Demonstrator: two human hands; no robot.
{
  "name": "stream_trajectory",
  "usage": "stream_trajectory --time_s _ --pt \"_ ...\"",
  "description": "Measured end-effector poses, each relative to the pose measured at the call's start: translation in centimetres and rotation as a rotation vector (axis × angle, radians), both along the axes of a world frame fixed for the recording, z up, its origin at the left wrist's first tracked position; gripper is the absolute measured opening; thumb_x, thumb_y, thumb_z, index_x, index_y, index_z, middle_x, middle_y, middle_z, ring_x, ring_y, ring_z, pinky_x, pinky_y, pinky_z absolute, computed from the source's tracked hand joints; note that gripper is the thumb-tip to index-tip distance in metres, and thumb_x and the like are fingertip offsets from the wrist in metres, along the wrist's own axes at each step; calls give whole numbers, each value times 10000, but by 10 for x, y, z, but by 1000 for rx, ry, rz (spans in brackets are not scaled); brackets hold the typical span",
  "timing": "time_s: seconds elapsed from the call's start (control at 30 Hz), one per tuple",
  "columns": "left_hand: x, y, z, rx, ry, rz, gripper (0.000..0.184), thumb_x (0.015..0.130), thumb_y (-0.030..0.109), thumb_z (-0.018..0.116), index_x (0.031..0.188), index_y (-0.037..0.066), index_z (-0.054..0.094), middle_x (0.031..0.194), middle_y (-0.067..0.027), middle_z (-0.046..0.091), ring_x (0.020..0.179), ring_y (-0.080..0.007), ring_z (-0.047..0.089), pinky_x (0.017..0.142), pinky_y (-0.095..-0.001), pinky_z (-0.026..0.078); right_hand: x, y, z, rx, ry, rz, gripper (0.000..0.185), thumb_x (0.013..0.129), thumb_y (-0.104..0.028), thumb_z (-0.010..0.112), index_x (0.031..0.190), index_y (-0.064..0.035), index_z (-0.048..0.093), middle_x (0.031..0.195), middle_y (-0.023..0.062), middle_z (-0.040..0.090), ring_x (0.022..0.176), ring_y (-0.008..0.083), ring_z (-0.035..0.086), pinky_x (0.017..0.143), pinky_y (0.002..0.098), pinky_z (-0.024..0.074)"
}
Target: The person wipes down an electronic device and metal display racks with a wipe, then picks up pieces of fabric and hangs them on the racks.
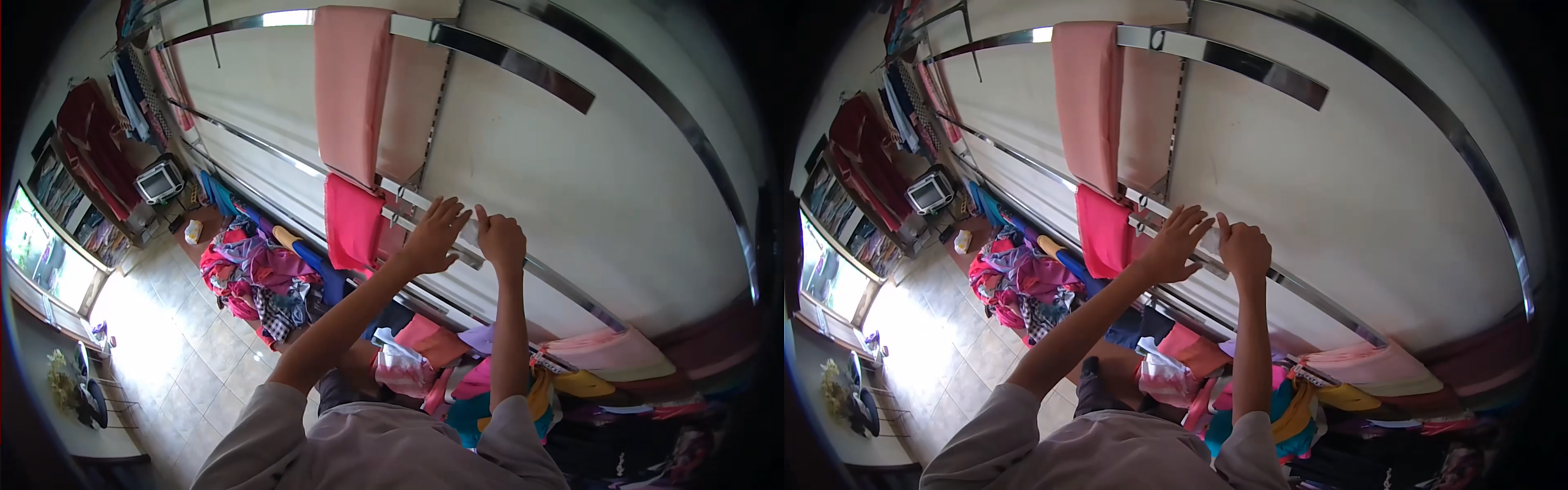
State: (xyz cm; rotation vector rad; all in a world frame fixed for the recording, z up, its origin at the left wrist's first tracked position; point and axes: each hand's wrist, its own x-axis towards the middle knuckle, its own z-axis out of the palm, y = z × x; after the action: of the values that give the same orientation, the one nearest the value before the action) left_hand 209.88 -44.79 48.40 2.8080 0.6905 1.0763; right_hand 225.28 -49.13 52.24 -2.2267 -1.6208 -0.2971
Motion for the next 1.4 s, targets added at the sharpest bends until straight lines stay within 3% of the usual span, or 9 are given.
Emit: stream_trajectory --time_s 0.27,0.43,0.5,0.63,0.8,0.9,1.0,1.27,1.4 --pt "-52 25 31 -353 -240 -181 621 747 155 743 1292 17 481 1331 -211 475 1276 -352 427 1071 -397 363 -28 27 -5 337 -155 201 458 938 -402 508 626 -76 588 602 114 592 541 326 602 507 416 470" --pt "-112 33 58 -325 -411 -211 335 771 81 722 1083 8 624 1053 -136 659 867 -240 653 767 -324 523 -57 71 7 514 -45 174 378 936 -372 527 706 -75 569 658 108 586 596 336 604 523 422 465" --pt "-139 42 45 -455 -495 -277 259 786 93 700 1022 2 642 982 -130 666 850 -238 660 756 -313 526 -74 90 24 505 -14 104 399 929 -435 517 795 -64 575 746 124 611 679 345 628 566 445 487" --pt "-188 53 11 -699 -459 -206 163 795 81 676 939 5 664 874 -105 675 756 -173 662 683 -279 523 -129 132 29 380 -61 230 269 898 -308 538 840 -52 601 798 157 627 739 361 642 629 468 509" --pt "-254 38 -58 -794 -286 -195 165 779 95 702 925 21 675 817 -88 676 723 -163 655 657 -275 506 -135 169 -12 -297 97 317 297 791 -251 622 985 -28 660 940 208 666 886 380 645 755 456 517" --pt "-303 21 -110 -970 -257 -77 175 791 132 718 918 19 675 799 -83 685 706 -141 660 649 -272 518 -155 151 18 -357 226 300 258 755 -206 578 894 -13 679 960 216 659 923 377 635 801 431 519" --pt "-344 18 -151 -1146 -198 40 199 794 154 728 923 14 672 806 -82 689 705 -131 667 647 -273 531 -158 152 19 -406 255 296 352 753 -277 629 1005 -34 660 1036 214 647 988 364 617 846 413 503" --pt "-324 72 -121 -972 -261 -57 238 772 143 738 959 16 660 819 -98 681 724 -179 673 666 -274 531 -167 137 -10 199 66 430 628 675 -334 739 1203 -47 556 1158 206 595 1065 360 583 900 424 472" --pt "-286 111 -72 -812 -420 -13 493 752 144 764 1182 15 560 1011 -120 659 890 -206 654 737 -300 524 -180 133 6 335 302 363 453 714 -210 712 1108 -21 593 1009 196 644 934 351 636 801 400 501"
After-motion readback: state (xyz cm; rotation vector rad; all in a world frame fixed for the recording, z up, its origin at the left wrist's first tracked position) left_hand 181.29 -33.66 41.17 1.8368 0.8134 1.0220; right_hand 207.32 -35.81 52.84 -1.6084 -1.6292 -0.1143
